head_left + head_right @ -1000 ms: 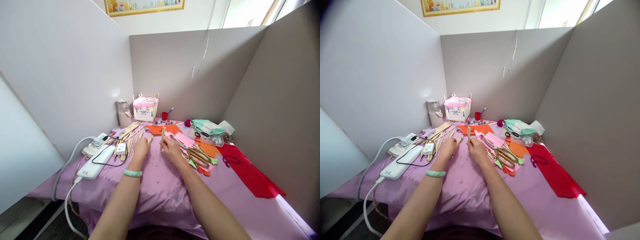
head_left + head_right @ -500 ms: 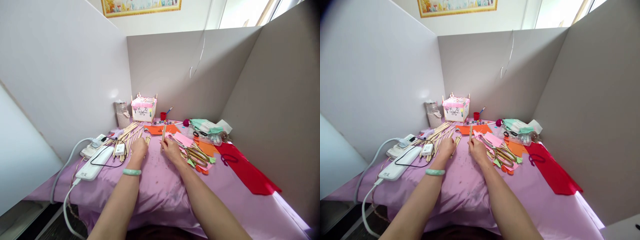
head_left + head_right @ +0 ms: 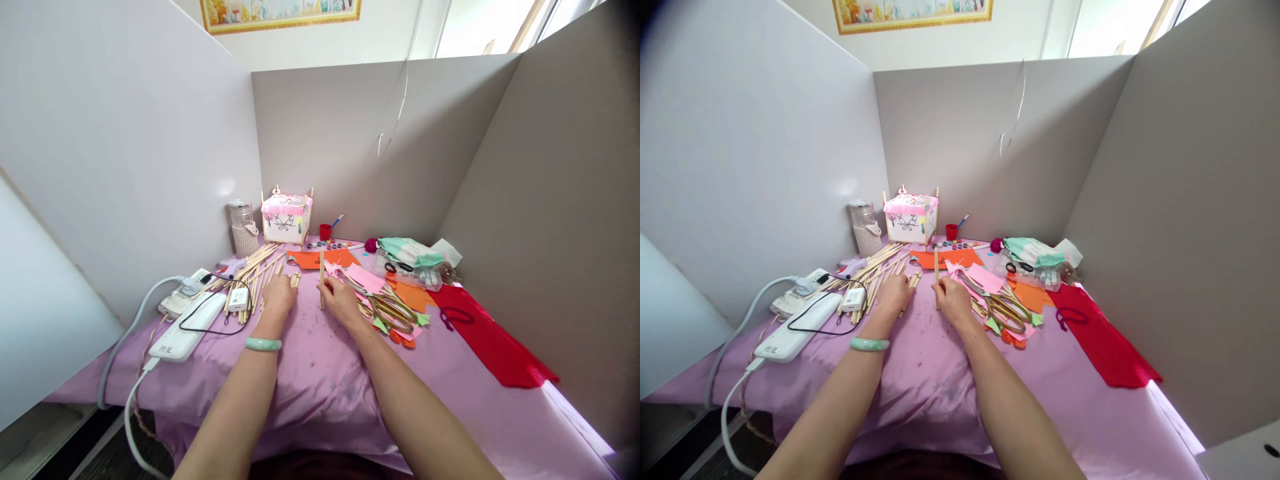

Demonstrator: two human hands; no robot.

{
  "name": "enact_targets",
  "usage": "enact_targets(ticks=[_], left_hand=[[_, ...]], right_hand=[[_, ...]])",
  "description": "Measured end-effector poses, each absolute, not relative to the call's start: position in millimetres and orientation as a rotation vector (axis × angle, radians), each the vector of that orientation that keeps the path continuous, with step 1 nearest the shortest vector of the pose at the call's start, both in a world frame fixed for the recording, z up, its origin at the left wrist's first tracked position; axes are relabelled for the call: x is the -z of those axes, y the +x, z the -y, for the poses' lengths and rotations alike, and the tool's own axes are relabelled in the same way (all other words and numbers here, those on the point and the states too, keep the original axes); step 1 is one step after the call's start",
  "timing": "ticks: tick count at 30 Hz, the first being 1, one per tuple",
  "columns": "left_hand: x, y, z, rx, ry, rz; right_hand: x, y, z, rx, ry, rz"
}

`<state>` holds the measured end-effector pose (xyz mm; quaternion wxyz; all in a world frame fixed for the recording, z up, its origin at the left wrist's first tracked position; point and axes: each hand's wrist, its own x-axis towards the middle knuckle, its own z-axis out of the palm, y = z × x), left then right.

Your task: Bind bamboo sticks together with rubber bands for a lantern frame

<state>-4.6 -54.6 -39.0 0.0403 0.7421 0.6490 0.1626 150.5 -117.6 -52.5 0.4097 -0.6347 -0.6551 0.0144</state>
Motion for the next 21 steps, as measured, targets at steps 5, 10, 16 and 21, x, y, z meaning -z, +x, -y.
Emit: enact_targets(ticks=[5,10,16,21], left_hand=[[37.6,-3.7,56.5,-0.579,2.226,-2.023],[36.1,-3.6,59.6,-0.588,2.281,-1.989],[33.8,-1.9,61.6,-0.501,2.224,-2.036],[33.5,0.2,62.0,-0.443,2.243,-2.057]], right_hand=[[53.6,150.5,116.7,-0.03,-1.61,1.643],[54.0,150.4,116.8,-0.039,-1.596,1.644],[53.9,150.6,116.4,-0.046,-1.591,1.647],[52.9,150.4,116.7,-0.049,-1.595,1.643]])
